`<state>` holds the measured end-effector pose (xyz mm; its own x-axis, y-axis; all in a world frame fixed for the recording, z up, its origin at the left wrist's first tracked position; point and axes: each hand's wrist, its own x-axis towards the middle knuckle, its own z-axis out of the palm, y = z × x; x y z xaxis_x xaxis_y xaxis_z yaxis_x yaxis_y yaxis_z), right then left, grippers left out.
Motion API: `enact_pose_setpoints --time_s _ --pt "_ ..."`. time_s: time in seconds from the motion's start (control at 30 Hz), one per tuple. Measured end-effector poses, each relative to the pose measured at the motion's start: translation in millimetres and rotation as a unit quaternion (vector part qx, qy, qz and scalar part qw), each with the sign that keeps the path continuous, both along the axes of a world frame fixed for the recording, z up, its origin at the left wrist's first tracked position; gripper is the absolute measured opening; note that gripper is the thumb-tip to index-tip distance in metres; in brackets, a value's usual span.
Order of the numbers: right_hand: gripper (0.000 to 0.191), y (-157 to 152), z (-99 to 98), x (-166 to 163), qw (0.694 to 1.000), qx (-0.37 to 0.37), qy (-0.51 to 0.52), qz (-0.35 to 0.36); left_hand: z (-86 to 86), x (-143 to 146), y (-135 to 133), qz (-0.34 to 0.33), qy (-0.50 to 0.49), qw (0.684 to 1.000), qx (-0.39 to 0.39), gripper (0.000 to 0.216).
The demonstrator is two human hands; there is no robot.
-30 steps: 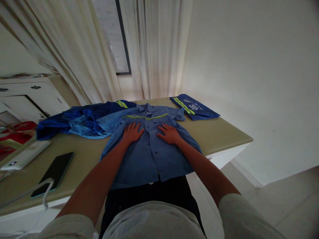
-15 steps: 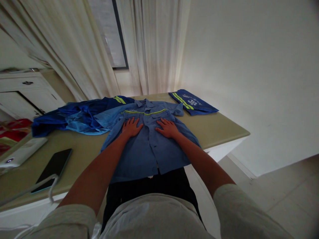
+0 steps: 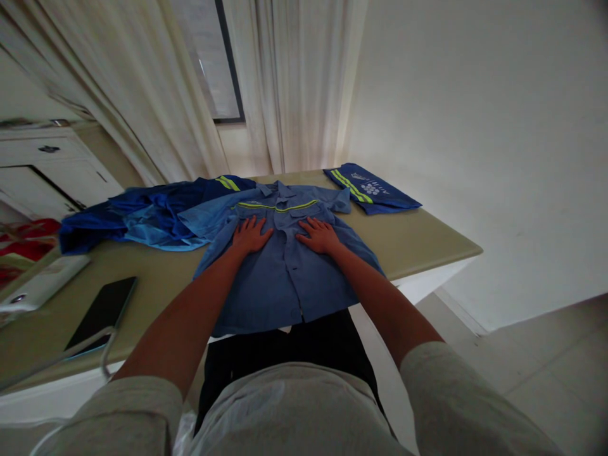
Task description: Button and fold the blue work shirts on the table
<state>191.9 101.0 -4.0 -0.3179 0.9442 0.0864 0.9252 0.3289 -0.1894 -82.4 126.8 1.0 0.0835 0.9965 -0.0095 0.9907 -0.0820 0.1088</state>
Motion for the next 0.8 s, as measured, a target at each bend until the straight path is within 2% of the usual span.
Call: enact_pose_setpoints --time_s 0.53,0.6,0.7,0.8 --pt "0.08 4 0.9 -1 1.0 -0.011 0.002 -0.003 0.2 1 1 0.0 -0.013 1.0 0.009 0.083" --pt "0.079 4 0.3 -1 1.0 -0.006 0.004 -0.002 1.3 0 -2 -0.006 -0.028 0.999 0.038 0.076" --pt "0.078 5 -0.6 -1 1.0 0.0 0.005 0.0 8.1 -1 -15 -0.009 -0.076 0.99 0.122 0.055" --pt "0.077 5 -0.7 -1 1.0 0.001 0.006 -0.002 26.9 15 -40 0.0 -0.127 0.969 0.212 0.045"
